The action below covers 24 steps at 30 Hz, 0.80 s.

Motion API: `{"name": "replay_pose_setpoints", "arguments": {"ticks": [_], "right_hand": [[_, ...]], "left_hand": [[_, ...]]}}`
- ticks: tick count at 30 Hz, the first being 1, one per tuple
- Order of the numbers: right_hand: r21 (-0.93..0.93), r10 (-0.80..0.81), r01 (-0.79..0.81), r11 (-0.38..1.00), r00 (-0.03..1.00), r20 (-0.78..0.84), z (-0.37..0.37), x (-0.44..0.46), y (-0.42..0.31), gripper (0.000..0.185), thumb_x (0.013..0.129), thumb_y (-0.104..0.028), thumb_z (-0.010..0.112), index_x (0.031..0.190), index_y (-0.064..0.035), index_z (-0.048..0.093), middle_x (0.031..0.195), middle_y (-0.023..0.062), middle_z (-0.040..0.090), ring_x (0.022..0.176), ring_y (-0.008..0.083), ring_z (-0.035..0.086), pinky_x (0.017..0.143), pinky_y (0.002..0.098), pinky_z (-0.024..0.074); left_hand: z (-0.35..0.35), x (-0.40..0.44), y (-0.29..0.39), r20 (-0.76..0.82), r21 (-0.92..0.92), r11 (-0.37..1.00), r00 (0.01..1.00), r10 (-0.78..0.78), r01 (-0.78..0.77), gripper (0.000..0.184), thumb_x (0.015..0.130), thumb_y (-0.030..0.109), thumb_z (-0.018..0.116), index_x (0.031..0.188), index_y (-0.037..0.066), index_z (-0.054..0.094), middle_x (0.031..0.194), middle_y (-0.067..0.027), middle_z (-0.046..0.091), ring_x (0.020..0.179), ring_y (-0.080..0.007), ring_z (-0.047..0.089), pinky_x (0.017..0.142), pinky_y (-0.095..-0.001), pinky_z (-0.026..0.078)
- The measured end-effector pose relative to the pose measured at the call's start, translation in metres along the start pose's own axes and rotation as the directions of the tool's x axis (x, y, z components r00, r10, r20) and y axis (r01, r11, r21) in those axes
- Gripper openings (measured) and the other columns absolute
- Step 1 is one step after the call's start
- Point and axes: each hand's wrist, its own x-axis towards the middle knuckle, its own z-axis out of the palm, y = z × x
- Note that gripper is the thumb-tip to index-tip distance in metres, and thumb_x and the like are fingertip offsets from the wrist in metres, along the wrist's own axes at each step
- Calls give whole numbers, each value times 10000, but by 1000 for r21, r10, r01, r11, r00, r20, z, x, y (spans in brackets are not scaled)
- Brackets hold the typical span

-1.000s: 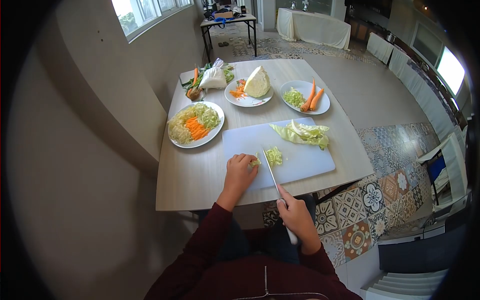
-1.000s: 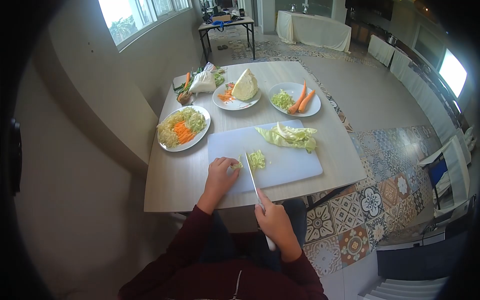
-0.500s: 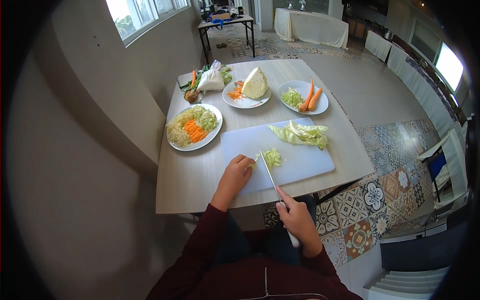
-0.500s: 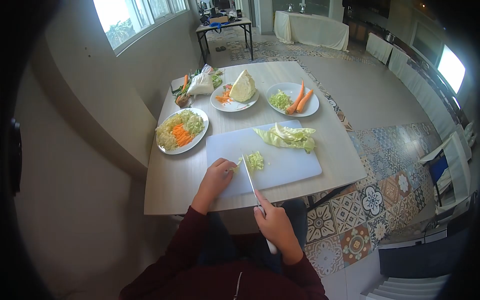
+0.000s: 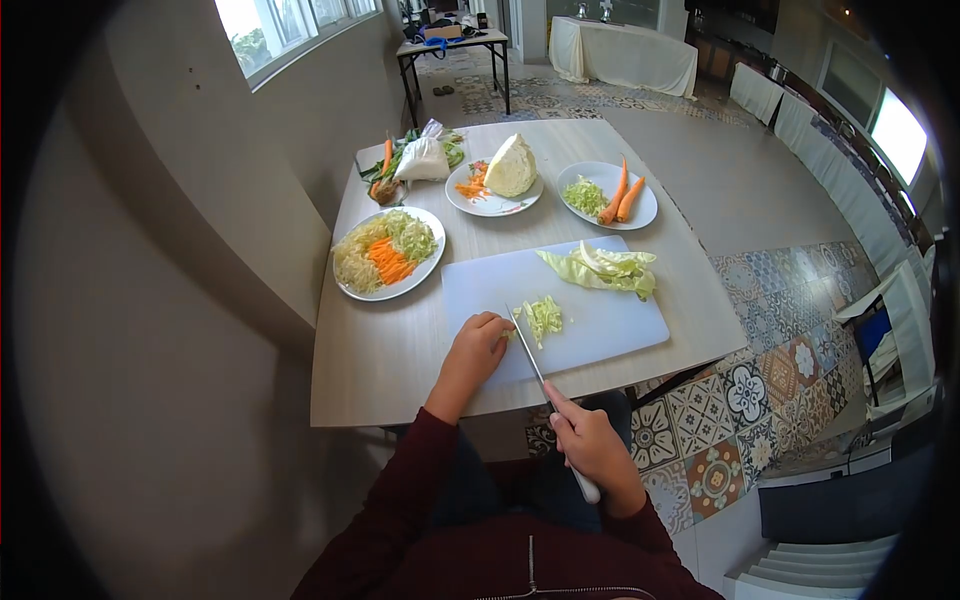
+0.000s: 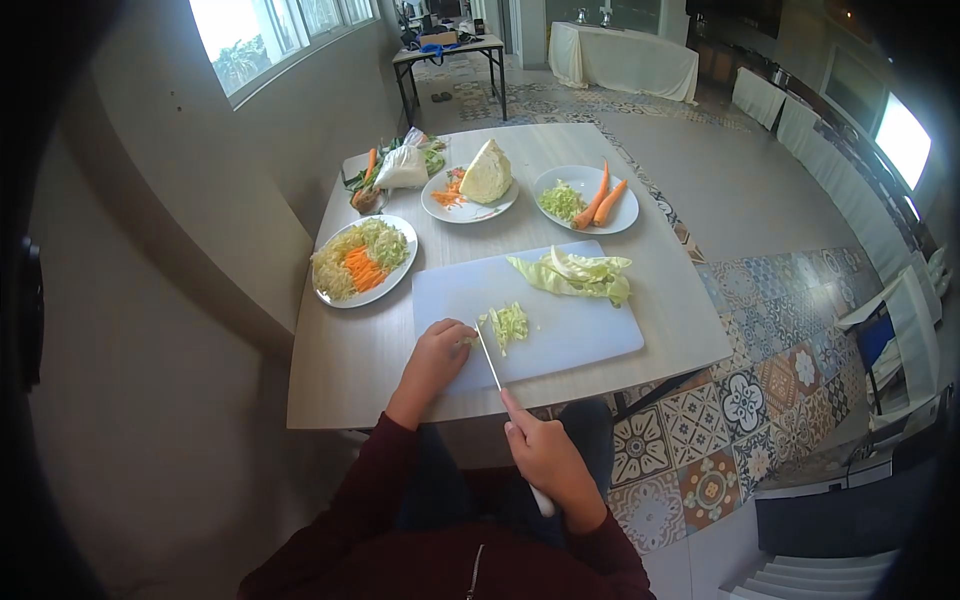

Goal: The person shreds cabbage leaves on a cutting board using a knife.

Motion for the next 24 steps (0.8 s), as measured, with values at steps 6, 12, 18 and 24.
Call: {"name": "replay_pose_setpoints", "arguments": {"ticks": [6, 12, 18, 24], "right_hand": [[-76, 45, -42, 996, 998, 44, -7, -9, -15, 449, 961, -145, 505, 1389, -10, 505, 689, 315, 542, 642, 464, 604, 596, 456, 472], [-103, 14, -10, 995, 999, 47, -4, -6, -17, 463, 959, -148, 504, 1394, 11, 492, 707, 323, 558, 675, 471, 617, 626, 488, 480], [-266, -86, 80, 961, 996, -11, 15, 21, -10, 482, 966, -174, 482, 1413, 6, 468, 744, 324, 608, 707, 489, 622, 689, 556, 484], [-320, -40, 35, 947, 999, -7, 21, 23, -9, 495, 968, -190, 471, 1435, -27, 453, 743, 328, 609, 715, 499, 622, 710, 566, 491]], "left_hand": [[1, -1, -2, -4, 11, 1000, 1000, -4, 4, 213, 778, -34, 665, 974, 49, 686, 989, -133, 673, 955, -338, 645, 846, -403, 531], [5, -4, 1, -81, -24, 999, 996, 30, -32, 192, 777, -53, 654, 950, 28, 669, 947, -137, 651, 925, -343, 612, 822, -411, 510], [6, -5, 2, -92, -27, 999, 995, 39, -41, 206, 765, -58, 646, 952, 29, 639, 941, -132, 621, 919, -339, 595, 816, -412, 497], [7, -7, 0, -91, 4, 999, 995, 42, -42, 243, 769, -45, 639, 1001, 25, 624, 972, -145, 610, 941, -357, 603, 827, -416, 507]]}}
